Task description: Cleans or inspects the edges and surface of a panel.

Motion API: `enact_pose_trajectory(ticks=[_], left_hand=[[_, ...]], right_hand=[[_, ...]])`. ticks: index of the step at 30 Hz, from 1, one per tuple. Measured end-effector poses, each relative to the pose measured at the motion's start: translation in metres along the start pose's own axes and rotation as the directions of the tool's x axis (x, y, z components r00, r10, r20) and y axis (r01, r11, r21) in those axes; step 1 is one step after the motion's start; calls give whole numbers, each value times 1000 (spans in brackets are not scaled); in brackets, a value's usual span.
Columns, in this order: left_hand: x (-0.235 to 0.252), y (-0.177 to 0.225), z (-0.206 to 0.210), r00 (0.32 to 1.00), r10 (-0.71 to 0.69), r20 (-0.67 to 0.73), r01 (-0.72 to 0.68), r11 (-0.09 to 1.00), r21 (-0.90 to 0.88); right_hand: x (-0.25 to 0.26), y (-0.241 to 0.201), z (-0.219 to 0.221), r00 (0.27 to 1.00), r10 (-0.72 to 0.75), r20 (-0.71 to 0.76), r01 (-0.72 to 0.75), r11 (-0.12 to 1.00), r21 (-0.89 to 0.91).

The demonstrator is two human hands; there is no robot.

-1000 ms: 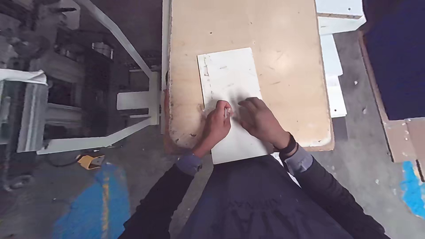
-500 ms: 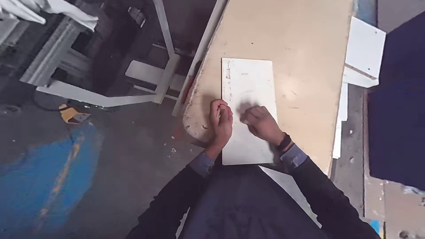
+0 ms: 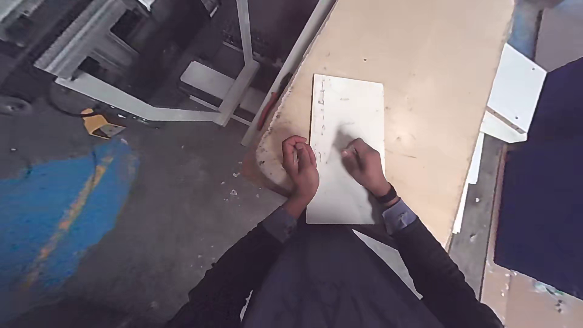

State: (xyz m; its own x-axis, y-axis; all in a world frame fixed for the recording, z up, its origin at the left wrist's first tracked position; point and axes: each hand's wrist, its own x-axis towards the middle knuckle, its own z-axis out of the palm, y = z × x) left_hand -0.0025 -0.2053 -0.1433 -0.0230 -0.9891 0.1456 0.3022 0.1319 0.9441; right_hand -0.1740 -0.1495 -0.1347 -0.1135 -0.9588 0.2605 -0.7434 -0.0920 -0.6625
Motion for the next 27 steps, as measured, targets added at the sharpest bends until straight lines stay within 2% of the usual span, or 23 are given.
enact_pose_trajectory(ticks=[2,4,6,9,10,14,16,17,21,23,25,27], left_hand=[[-1,0,-2,999,13,48,-18,994,106],[4,5,-7,985,-15,169,-42,944,329],[16,15,-15,928,-137,345,-100,803,588],[34,23,-23,799,-271,536,-305,586,751],[38,22,-25,761,-274,588,-383,542,748],[62,7,-30,594,-114,796,-658,500,563],[69,1,-29,503,-76,861,-761,434,483],[71,1,-27,483,-51,874,-791,402,461],[80,-6,-13,532,49,845,-799,359,482],[83,-7,-10,554,16,832,-754,433,494],[87,-6,-16,523,-16,852,-716,534,449],[90,-5,-23,457,-58,888,-711,576,403]], right_hand=[[0,0,0,1000,8,-15,-8,999,47],[0,1,0,999,26,-28,-24,995,96],[0,2,-1,999,34,-35,-28,986,164],[0,4,-4,1000,1,-25,6,966,257],[0,4,-5,1000,-7,-15,11,961,275],[-1,5,-6,1000,-18,-3,17,950,313],[-1,6,-7,1000,-14,10,10,943,332],[0,5,-8,1000,-13,20,5,938,346],[6,2,-14,996,42,72,-66,925,373],[9,1,-18,990,95,99,-127,915,384],[10,2,-16,989,128,80,-150,897,417],[8,2,-15,990,135,42,-140,886,442]])
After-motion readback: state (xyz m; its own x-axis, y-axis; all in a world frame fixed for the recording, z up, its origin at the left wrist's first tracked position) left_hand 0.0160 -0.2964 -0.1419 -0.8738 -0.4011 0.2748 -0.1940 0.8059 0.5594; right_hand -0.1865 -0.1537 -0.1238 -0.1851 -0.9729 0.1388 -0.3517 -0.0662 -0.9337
